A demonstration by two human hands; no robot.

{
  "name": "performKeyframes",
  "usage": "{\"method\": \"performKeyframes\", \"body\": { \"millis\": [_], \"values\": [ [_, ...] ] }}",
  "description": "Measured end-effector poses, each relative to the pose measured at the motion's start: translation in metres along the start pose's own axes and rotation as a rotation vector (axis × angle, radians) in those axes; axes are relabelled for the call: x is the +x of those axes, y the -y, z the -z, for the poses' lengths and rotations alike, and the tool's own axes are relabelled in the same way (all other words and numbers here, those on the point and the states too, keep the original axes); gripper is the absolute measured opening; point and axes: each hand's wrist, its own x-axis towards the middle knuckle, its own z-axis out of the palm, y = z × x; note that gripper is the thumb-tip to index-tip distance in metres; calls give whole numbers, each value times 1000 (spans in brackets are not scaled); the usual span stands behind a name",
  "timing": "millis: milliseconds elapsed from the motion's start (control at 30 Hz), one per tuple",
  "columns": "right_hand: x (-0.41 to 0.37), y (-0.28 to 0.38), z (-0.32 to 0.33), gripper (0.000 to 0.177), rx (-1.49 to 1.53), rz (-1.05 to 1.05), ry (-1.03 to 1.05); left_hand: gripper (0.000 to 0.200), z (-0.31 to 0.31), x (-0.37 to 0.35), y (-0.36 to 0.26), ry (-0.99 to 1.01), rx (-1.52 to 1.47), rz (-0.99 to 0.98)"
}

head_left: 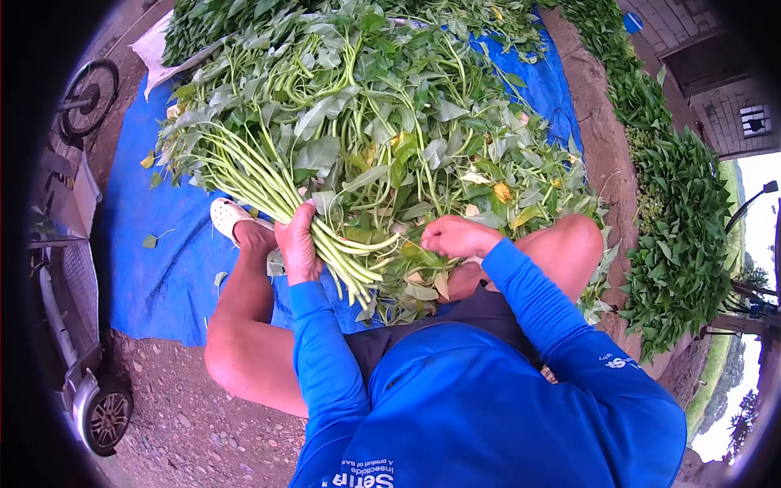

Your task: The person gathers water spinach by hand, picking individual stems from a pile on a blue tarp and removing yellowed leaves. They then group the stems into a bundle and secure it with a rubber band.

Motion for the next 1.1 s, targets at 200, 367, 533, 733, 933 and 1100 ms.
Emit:
{"method": "performKeyframes", "body": {
  "millis": [200, 367, 533, 733, 933, 1100],
  "values": [
    [88, -56, 14, 34, -171, -172, -648, 35, -16, -3, -2, 24, 152, -18],
    [80, -48, 17, 30, 350, 2, -557, 31, -15, 0, 18, 31, 201, 82],
    [18, 10, 47, 36, 682, 262, -539, 30, -12, 6, 39, 39, 204, 122],
    [-44, 76, 69, 37, 763, 585, -525, 36, -16, -9, 27, 38, 176, 200],
    [-30, 135, 41, 38, 322, 593, -678, 32, -1, -2, 46, 66, 157, 198],
    [22, 113, -45, 39, 110, 539, -473, 31, 5, -4, 49, 127, -29, 341]
  ]
}}
